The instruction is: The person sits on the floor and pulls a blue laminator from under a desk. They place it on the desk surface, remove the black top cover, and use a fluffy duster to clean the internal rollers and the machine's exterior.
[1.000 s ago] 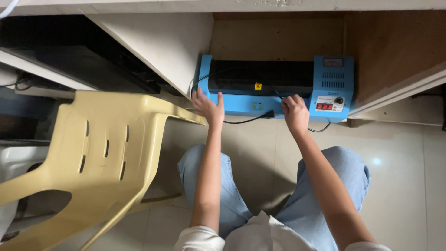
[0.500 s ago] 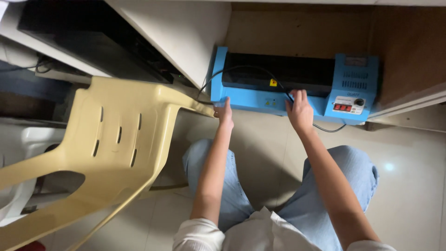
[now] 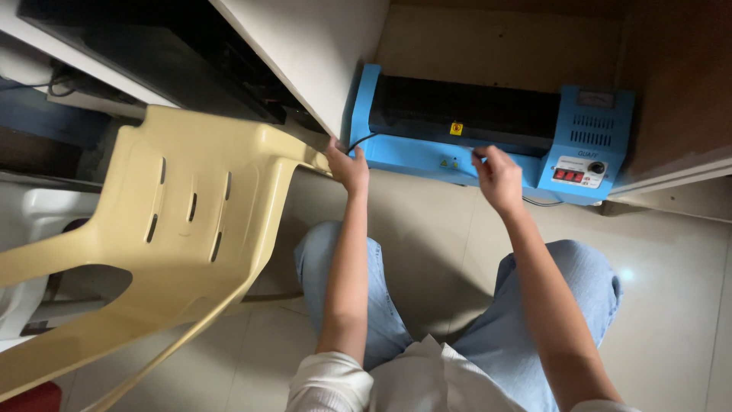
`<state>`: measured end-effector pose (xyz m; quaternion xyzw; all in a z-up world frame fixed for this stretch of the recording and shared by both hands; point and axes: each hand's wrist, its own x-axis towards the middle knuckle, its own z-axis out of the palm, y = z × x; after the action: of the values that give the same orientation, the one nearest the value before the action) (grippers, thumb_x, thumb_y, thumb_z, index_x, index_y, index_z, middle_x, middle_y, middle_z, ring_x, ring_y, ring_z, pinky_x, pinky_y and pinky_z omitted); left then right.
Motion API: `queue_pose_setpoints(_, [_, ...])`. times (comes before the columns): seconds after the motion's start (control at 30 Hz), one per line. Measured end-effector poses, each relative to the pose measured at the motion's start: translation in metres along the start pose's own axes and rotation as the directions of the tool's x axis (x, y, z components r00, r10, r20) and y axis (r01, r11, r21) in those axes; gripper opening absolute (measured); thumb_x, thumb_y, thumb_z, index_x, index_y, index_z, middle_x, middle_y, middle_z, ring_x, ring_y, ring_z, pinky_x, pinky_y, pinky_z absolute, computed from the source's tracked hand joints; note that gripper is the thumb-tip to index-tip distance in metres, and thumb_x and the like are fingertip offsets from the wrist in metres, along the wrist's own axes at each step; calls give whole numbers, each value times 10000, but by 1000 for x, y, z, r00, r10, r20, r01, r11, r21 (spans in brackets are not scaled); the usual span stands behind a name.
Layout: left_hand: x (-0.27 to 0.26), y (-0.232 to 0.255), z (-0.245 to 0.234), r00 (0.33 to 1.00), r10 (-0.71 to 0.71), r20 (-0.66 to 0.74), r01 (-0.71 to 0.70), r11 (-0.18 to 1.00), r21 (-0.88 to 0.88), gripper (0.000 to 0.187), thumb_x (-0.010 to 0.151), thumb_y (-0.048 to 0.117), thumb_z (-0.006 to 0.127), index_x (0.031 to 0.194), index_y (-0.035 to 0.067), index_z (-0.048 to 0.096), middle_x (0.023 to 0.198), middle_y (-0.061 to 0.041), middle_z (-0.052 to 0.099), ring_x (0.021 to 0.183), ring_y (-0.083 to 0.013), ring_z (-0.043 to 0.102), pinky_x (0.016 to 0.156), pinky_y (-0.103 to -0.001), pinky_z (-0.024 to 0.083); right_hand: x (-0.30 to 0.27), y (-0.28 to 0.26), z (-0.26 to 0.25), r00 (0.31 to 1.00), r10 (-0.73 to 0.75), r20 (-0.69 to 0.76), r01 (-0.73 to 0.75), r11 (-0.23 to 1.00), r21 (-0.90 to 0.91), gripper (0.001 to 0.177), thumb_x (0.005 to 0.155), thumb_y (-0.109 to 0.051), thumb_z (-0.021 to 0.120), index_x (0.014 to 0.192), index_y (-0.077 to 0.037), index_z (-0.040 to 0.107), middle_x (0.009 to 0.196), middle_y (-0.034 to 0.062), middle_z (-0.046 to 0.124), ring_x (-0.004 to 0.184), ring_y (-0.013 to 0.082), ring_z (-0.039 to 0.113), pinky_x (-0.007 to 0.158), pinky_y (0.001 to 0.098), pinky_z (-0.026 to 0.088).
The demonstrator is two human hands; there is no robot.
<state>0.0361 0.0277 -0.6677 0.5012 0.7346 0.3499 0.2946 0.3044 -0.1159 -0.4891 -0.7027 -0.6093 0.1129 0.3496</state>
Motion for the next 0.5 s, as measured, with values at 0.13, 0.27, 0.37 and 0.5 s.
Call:
queue_pose_setpoints(0.13, [-20, 50, -27, 997, -33, 73, 22, 989, 145, 484, 893, 307, 774, 1289, 112, 576, 1242, -97, 641, 1199, -343, 603, 985, -520, 459, -4, 22, 1, 991, 39, -126, -16, 984, 180, 133, 1048, -4, 656, 1157, -1, 580, 927, 101, 696, 762, 168, 673, 695, 290, 539])
queue_pose_setpoints(0.27, [-27, 81, -49, 965, 262, -26, -223, 865, 449, 303, 872, 255, 713, 1109, 102, 603, 1081, -118, 640, 1041, -334, 615, 881, -514, 453, -9, 45, 2, 946, 278, -166, -175, 870, 462, 139, 1125, -10, 602, 1215, -10, 496, 952, 51, 671, 826, 106, 604, 751, 244, 508])
queue_pose_setpoints(0.37, [-32, 83, -45, 948, 318, 28, -318, 933, 168, 133, 1028, 220, 582, 1046, 89, 585, 950, -82, 648, 912, -269, 629, 801, -449, 478, -11, 54, 6, 960, 245, -135, -154, 868, 473, 152, 1097, -2, 590, 1215, -22, 495, 977, 53, 665, 888, 111, 622, 809, 245, 511])
queue_pose_setpoints(0.5, [-45, 104, -36, 931, 162, 329, 65, 810, -583, 300, 1132, 304, 416, 1001, 60, 532, 668, -33, 499, 562, -132, 458, 520, -287, 371, -6, 16, 6, 984, 175, 39, -179, 968, 174, 174, 971, -50, 708, 1131, -54, 639, 1021, 93, 689, 892, 200, 662, 712, 317, 508])
